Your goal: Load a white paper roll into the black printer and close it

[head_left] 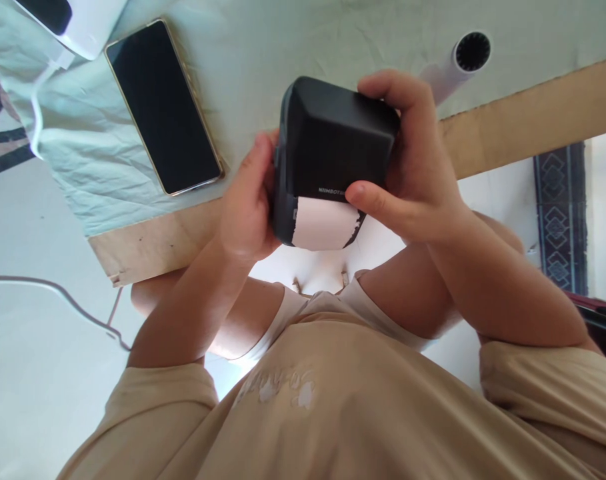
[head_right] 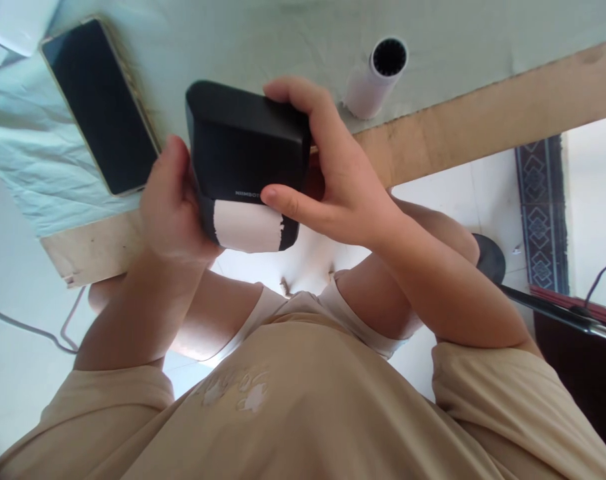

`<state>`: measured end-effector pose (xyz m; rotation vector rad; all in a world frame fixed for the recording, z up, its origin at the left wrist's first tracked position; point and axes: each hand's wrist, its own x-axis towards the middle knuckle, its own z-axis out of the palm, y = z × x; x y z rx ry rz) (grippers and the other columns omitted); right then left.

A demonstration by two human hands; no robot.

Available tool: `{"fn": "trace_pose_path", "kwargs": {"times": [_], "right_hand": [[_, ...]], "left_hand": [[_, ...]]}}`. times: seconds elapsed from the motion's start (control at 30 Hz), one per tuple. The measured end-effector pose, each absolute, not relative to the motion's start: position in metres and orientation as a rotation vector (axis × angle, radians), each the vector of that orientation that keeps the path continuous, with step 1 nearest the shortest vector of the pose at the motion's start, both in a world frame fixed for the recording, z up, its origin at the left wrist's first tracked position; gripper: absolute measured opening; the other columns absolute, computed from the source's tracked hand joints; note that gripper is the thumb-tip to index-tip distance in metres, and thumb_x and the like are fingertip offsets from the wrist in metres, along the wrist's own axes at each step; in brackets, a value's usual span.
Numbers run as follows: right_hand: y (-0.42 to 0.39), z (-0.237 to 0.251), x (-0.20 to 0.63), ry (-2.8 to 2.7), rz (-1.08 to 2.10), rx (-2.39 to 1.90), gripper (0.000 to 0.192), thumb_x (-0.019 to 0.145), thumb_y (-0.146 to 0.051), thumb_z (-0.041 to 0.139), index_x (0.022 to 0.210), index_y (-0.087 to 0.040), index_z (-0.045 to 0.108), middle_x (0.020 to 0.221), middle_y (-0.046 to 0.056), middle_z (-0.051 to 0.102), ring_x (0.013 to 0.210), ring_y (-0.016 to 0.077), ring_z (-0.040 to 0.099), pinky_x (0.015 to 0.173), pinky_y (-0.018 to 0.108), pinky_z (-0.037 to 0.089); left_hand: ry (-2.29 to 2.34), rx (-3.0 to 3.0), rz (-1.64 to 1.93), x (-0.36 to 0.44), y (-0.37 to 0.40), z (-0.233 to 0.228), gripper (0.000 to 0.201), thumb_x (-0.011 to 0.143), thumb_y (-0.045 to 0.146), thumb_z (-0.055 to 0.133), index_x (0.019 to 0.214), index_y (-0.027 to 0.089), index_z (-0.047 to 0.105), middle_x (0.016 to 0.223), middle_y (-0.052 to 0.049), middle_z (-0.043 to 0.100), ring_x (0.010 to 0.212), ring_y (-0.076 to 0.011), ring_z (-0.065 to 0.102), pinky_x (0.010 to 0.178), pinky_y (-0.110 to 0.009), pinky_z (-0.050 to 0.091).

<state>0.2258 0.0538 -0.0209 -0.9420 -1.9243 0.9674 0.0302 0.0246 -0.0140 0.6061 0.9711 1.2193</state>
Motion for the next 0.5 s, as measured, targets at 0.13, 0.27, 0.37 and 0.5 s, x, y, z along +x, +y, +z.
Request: {"fn": "trace_pose_path", "kwargs": {"times": [0.13,0.27,0.37,0.5], "right_hand": [[0.052,-0.02,0.2245,-1.912,0.741,-0.863,0.064,0.09,-0.06,0.069,0.142,-0.028,0.049,0.146,0.006,0.059,0.138,0.0241,0.057,0.122,0.044,0.052],[0.0522,-0.0213,0.2251,-1.926,0.718,-0.756,0.063,0.089,-0.057,0.069,0.143,-0.031,0.048,0.152,0.005,0.057,0.151,0.025,0.05,0.133,0.047,0.042],[0.0539,-0.0226,0.2275,-1.977,0.719,-0.724,0.07,0.089,-0.055,0.07,0.149,-0.03,0.044,0.155,0.005,0.055,0.156,0.0244,0.045,0.136,0.047,0.04],[0.0563,-0.0232,0.2309,-2.017,0.747,-0.648,0.082,0.085,-0.049,0.075,0.156,-0.031,0.039,0.162,0.005,0.048,0.159,0.0257,0.04,0.137,0.049,0.037]], "left_hand": [[0.989,0.588,1.144,0.0291,0.0274,-0.0137,0.044,0.102,0.057,0.057,0.113,0.019,0.076,0.106,-0.005,0.08,0.139,-0.029,0.063,0.113,-0.04,0.06],[0.939,0.611,1.181,0.031,0.0296,-0.0104,0.043,0.103,0.056,0.057,0.109,0.019,0.077,0.106,-0.006,0.08,0.141,-0.0289,0.061,0.113,-0.04,0.06],[0.857,0.615,1.154,0.0293,0.0317,-0.0124,0.039,0.104,0.052,0.056,0.108,0.021,0.079,0.104,-0.004,0.081,0.139,-0.0275,0.063,0.111,-0.039,0.061],[0.828,0.594,1.175,0.0241,0.0349,-0.0178,0.029,0.104,0.039,0.058,0.102,0.02,0.08,0.093,-0.002,0.081,0.125,-0.025,0.07,0.104,-0.035,0.062]]}}
